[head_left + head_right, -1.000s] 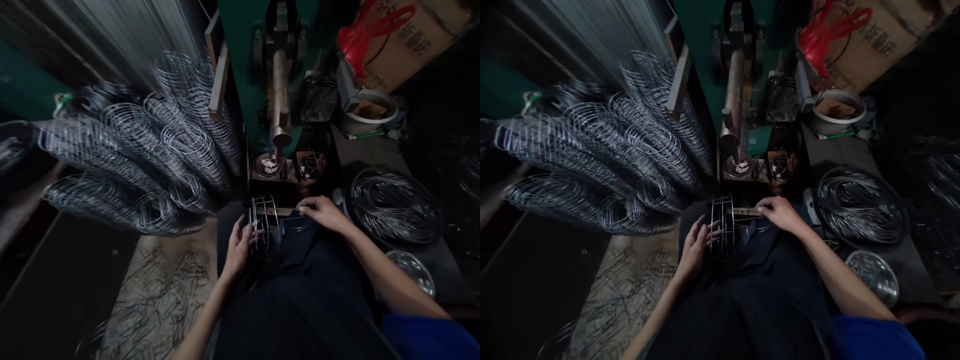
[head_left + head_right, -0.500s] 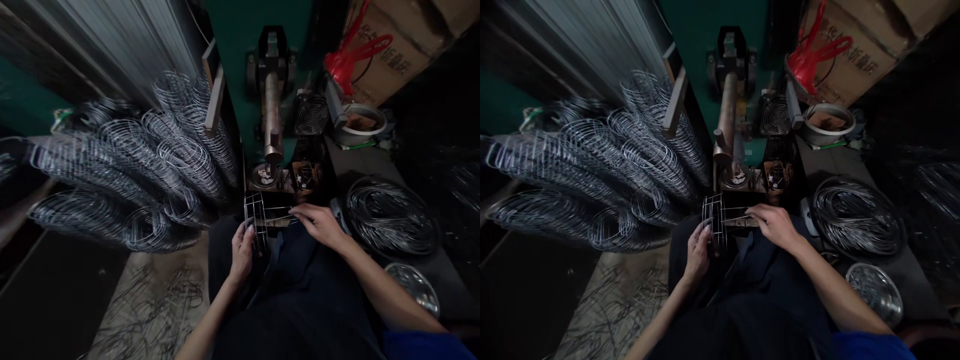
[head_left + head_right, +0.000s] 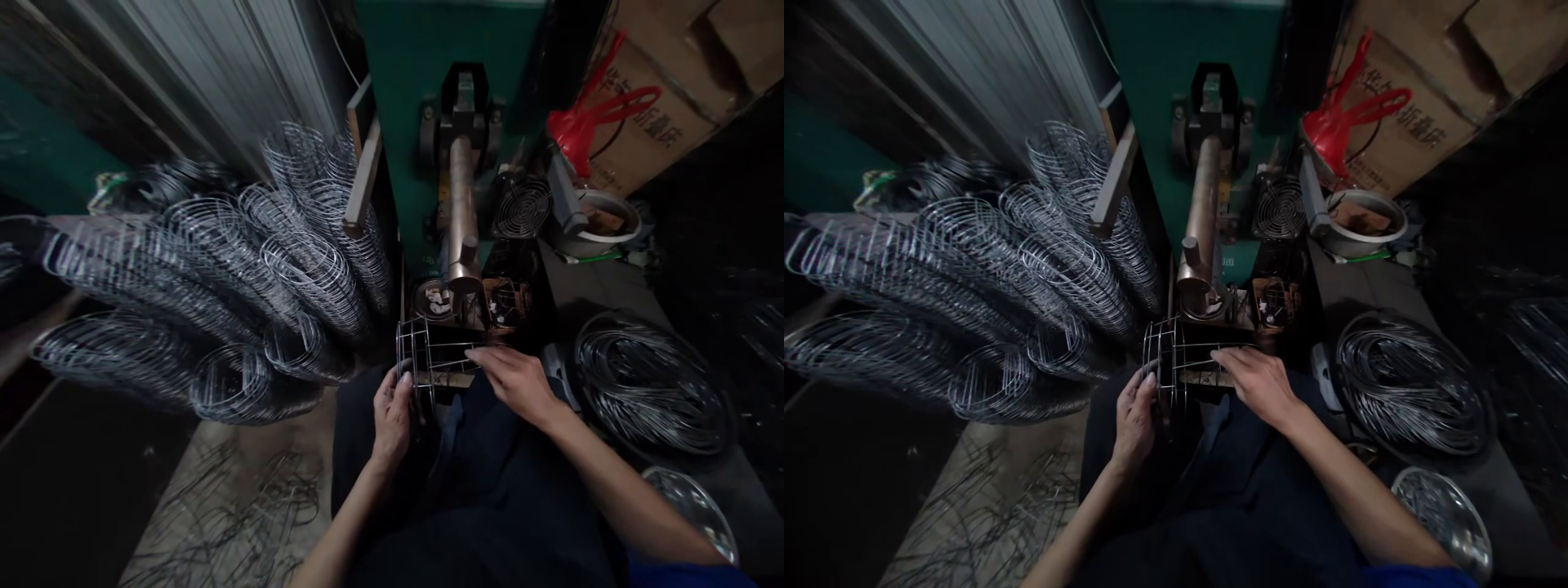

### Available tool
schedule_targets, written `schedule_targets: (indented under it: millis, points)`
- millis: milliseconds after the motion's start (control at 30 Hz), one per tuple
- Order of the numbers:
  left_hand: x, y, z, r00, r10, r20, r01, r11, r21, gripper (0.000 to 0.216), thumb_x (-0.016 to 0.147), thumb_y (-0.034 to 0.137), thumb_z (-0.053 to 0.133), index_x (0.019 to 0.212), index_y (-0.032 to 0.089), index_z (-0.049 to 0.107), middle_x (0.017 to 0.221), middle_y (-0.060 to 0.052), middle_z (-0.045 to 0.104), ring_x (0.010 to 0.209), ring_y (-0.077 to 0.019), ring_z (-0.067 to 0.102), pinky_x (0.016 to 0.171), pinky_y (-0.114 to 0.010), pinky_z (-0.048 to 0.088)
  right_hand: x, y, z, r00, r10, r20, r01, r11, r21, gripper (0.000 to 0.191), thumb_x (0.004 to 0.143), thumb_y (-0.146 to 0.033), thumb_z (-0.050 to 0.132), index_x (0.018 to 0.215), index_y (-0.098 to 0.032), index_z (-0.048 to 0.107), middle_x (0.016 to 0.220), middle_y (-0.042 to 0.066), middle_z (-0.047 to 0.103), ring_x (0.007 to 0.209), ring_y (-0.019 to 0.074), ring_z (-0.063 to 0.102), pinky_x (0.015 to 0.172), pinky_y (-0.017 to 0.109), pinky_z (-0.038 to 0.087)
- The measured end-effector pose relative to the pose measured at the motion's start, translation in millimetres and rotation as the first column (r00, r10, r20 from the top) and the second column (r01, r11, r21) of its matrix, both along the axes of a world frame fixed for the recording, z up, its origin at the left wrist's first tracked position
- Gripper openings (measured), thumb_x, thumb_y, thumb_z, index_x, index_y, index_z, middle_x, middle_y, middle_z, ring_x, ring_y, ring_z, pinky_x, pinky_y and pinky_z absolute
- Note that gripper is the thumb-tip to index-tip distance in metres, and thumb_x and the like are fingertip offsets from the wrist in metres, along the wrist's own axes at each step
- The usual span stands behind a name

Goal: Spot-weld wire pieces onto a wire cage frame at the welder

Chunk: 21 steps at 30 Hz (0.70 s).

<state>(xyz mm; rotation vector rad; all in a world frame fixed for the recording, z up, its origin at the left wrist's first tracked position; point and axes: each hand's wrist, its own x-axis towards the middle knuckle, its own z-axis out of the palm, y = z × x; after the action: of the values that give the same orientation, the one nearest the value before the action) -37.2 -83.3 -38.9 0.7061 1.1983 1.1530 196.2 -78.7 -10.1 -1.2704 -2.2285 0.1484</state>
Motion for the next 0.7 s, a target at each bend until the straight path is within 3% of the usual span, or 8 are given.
schedule_targets:
  millis: [200,500,700]
  points:
    - [-2,17,1.5,0.998,0.044,0.036,-0.046,0.997,0.056,0.056,0.082,0.051,0.069,0.121,0.013,0.058,0.054,0.009,0.050,0.037,-0.0066,0.041,0.033,-0.018,0.039,-6,22,3.5,0.988,0.090,-0.130,-0.076,0.992,0.103,0.037,0.099,-0.002,0.047,0.127,-0.022,0.060,0.115,0.004,0.068,0.102,0.0203,0.066,0.090,0.033,0.055]
    - [-10,42,-11.6,0.996,0.045,0.072,-0.053,0.991,0.119,0.057,0.083,0.050,0.069,0.125,0.013,0.057,0.056,0.008,0.052,0.040,-0.0070,0.043,0.035,-0.017,0.040,-14,48,-2.6,0.985,0.111,-0.131,-0.085,0.978,0.189,0.037,0.101,-0.004,0.047,0.130,-0.022,0.058,0.115,0.005,0.069,0.095,0.0197,0.067,0.085,0.033,0.056]
    - [-12,46,-9.0,0.995,0.056,0.077,-0.065,0.991,0.121,0.057,0.082,0.051,0.069,0.123,0.013,0.058,0.054,0.008,0.052,0.038,-0.0069,0.043,0.034,-0.017,0.039,-17,52,0.5,0.987,0.112,-0.117,-0.089,0.978,0.187,0.039,0.099,-0.004,0.046,0.131,-0.022,0.060,0.112,0.005,0.069,0.094,0.0197,0.067,0.082,0.031,0.058]
